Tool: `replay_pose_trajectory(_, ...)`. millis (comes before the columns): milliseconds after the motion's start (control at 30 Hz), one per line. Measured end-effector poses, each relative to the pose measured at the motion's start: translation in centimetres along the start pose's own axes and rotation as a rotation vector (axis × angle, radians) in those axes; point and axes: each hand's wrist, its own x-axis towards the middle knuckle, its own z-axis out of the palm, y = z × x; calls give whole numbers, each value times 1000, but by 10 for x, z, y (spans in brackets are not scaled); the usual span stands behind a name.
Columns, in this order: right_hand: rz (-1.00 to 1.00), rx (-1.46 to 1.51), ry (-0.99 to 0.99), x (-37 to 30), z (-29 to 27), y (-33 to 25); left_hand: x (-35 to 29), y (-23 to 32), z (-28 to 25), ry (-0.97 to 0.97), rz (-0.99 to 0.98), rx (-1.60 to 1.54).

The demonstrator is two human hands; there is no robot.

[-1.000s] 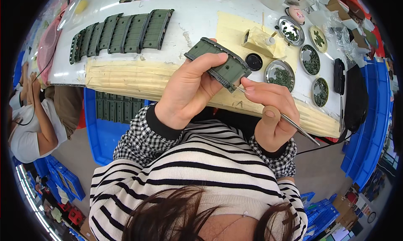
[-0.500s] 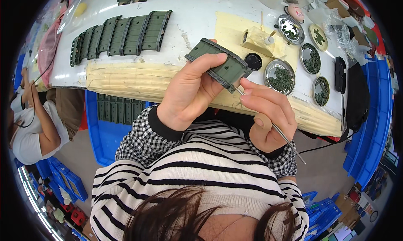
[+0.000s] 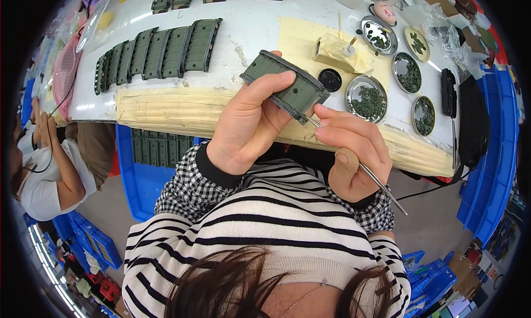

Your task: Assembling a miniature toy tank by picking up small components with tweezers and attaching them to the hull.

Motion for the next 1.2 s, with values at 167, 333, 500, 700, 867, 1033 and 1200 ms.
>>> replay_pose_trajectory(167, 15, 6, -14, -1, -3, -3, -1, 0, 1, -9, -7, -4)
replay_pose_trajectory(333, 53, 131, 66, -6, -3, 0, -1, 1, 3, 25, -10, 25)
replay_pose_trajectory(500, 92, 226, 261, -8, 0, 0, -5, 11, 2, -62, -26, -38)
replay_pose_trajectory(700, 70, 181, 499, -10, -1, 6, -2, 21, -2, -330, 70, -350)
replay_pose_trajectory(867, 59, 200, 553, -6, 2, 4, 9, 30, 7, -387, -244, -721)
replay_pose_trajectory(1033, 44, 213, 470, -6, 2, 2, 12, 27, 18, -364, -180, -632)
replay_pose_trajectory(1200, 52, 194, 443, -6, 1, 0, 15, 23, 18, -328, -201, -709)
